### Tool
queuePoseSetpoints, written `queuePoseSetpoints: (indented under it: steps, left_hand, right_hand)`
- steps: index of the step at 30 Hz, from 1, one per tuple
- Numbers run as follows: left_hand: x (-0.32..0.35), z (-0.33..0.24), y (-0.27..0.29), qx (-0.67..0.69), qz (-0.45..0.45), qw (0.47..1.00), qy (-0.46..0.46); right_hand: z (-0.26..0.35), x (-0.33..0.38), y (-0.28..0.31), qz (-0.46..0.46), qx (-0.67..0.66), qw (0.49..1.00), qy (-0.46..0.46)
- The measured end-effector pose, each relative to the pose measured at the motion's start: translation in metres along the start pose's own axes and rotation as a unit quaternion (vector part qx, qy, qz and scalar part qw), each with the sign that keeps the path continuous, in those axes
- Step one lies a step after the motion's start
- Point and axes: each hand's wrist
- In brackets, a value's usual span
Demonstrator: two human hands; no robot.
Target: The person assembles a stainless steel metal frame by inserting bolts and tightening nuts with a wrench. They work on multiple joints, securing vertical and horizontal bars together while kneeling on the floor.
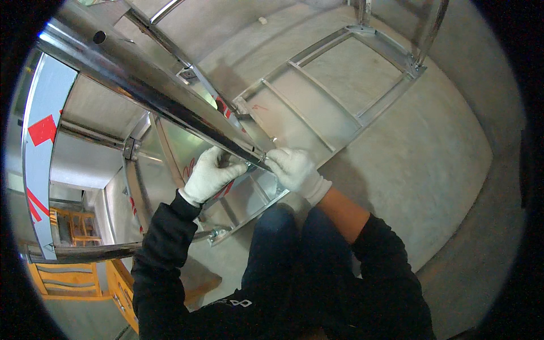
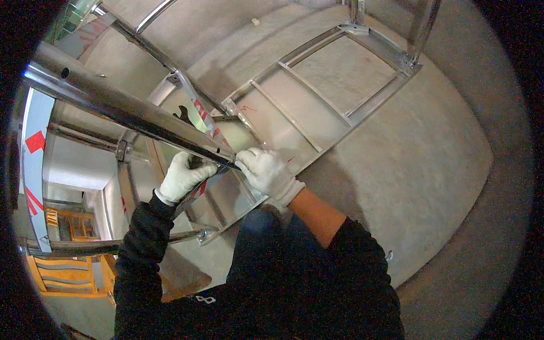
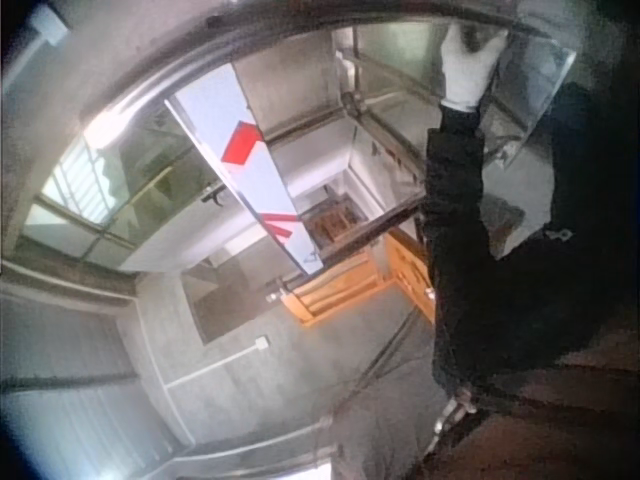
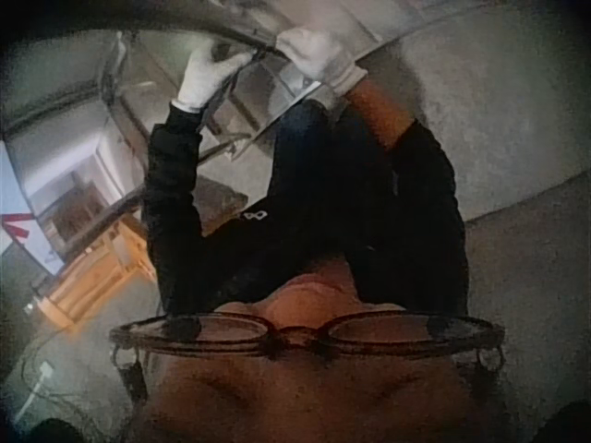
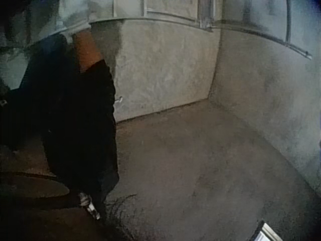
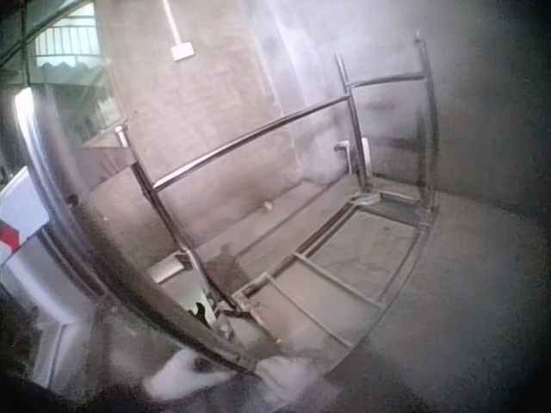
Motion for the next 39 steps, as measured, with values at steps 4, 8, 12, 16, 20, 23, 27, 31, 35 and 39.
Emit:
queuePoseSetpoints:
  steps: [4, 8, 12, 16, 20, 23, 27, 31, 35, 39]
  left_hand:
    - [-0.001, -0.001, 0.001, -0.023, 0.002, 1.0, -0.011]
    - [-0.002, -0.006, 0.002, -0.079, 0.006, 0.996, -0.027]
    - [0.001, -0.006, 0.001, -0.016, 0.005, 0.999, -0.032]
    - [-0.001, -0.001, 0.002, -0.05, 0.001, 0.997, -0.058]
    - [-0.003, -0.006, 0.002, -0.076, 0.004, 0.994, -0.076]
    - [-0.004, 0.0, 0.006, -0.1, -0.001, 0.992, -0.077]
    - [-0.017, 0.006, 0.017, -0.111, 0.035, 0.991, -0.069]
    - [-0.017, -0.025, 0.025, -0.136, 0.067, 0.987, -0.047]
    - [-0.02, -0.02, 0.023, -0.274, 0.0, 0.953, -0.134]
    - [-0.029, -0.021, 0.028, -0.246, 0.043, 0.955, -0.157]
  right_hand:
    - [0.006, 0.002, -0.007, -0.032, -0.132, 0.984, -0.115]
    - [0.015, 0.007, -0.025, -0.097, -0.328, 0.897, -0.28]
    - [0.046, -0.003, -0.004, -0.068, -0.5, 0.758, -0.413]
    - [0.059, -0.006, -0.003, -0.104, -0.621, 0.607, -0.485]
    - [0.056, -0.003, -0.016, -0.16, -0.754, 0.45, -0.45]
    - [0.094, -0.025, -0.004, -0.19, -0.662, 0.613, -0.388]
    - [0.101, -0.045, 0.024, -0.199, -0.572, 0.696, -0.385]
    - [0.063, -0.003, 0.026, -0.173, -0.459, 0.779, -0.391]
    - [0.036, 0.034, 0.023, -0.115, -0.381, 0.811, -0.43]
    - [0.035, 0.038, 0.011, -0.105, -0.362, 0.812, -0.445]
Point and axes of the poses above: each hand's wrist, its own x-axis away from the middle knuckle, its own y-axis out of the back of the hand, z = x × y, and after that the axes turned 6 degrees about -x, right-handed
